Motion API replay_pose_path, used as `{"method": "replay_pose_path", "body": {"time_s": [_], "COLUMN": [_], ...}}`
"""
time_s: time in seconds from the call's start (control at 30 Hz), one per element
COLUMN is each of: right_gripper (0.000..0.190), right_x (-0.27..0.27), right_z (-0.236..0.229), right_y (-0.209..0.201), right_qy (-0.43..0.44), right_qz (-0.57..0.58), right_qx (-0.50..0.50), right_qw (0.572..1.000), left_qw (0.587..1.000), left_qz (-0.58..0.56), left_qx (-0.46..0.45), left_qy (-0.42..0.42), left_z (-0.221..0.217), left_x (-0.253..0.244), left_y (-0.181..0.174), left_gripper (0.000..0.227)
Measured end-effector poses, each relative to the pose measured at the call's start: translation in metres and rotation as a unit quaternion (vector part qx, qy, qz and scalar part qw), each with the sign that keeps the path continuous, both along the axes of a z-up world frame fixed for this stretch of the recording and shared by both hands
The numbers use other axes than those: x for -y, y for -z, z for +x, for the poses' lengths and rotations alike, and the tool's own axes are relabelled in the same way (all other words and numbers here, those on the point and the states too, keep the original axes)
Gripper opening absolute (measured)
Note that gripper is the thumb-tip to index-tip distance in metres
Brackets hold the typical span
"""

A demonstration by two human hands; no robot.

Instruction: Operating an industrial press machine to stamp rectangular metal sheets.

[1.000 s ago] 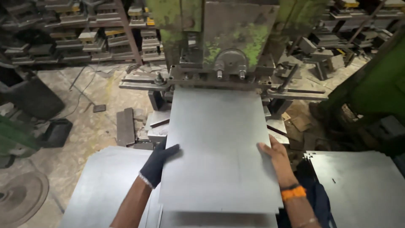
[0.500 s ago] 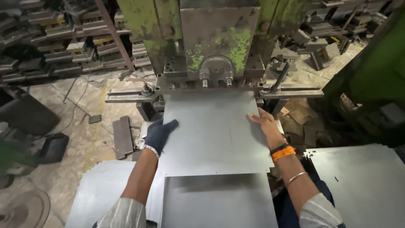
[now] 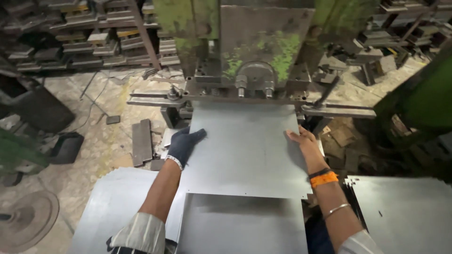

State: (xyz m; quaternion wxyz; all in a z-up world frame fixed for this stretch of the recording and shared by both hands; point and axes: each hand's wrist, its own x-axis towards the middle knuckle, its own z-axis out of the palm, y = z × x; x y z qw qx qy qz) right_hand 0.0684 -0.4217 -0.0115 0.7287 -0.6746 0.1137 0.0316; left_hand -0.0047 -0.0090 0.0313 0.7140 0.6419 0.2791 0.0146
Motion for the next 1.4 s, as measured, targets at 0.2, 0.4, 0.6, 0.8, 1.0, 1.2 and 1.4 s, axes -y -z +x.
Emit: {"method": "replay_pose_path", "body": {"time_s": [0.2,0.4,0.6,0.8,1.0,1.2,1.4], "right_gripper": [0.039,0.040,0.037,0.029,0.061,0.068,0.050], "right_x": [-0.022,-0.017,0.007,-0.003,-0.011,-0.003,0.001], "right_z": [-0.019,-0.009,0.014,-0.094,-0.167,-0.165,-0.206], "right_y": [-0.035,-0.020,0.024,-0.009,-0.018,0.042,0.021], "right_qy": [-0.008,-0.003,0.017,-0.070,-0.078,-0.102,0.087], "right_qz": [-0.030,-0.050,-0.181,-0.187,-0.187,-0.166,-0.348], "right_qx": [0.000,0.006,0.083,0.153,-0.047,-0.106,0.247], "right_qw": [1.000,0.999,0.980,0.968,0.978,0.975,0.900], "left_qw": [1.000,1.000,0.998,0.925,0.797,0.746,0.861], "left_qz": [0.015,0.024,0.056,0.303,0.573,0.503,0.410], "left_qx": [-0.015,-0.012,-0.002,0.144,-0.125,-0.416,-0.257], "left_qy": [0.014,0.003,0.012,-0.178,-0.147,-0.130,-0.155], "left_z": [-0.003,-0.012,-0.010,-0.101,-0.260,-0.319,-0.349], "left_x": [0.003,0.012,0.008,-0.042,-0.246,-0.298,-0.370], "left_y": [-0.006,-0.016,-0.002,0.024,0.288,0.146,0.142], "left_gripper": [0.066,0.070,0.068,0.034,0.118,0.099,0.062]}}
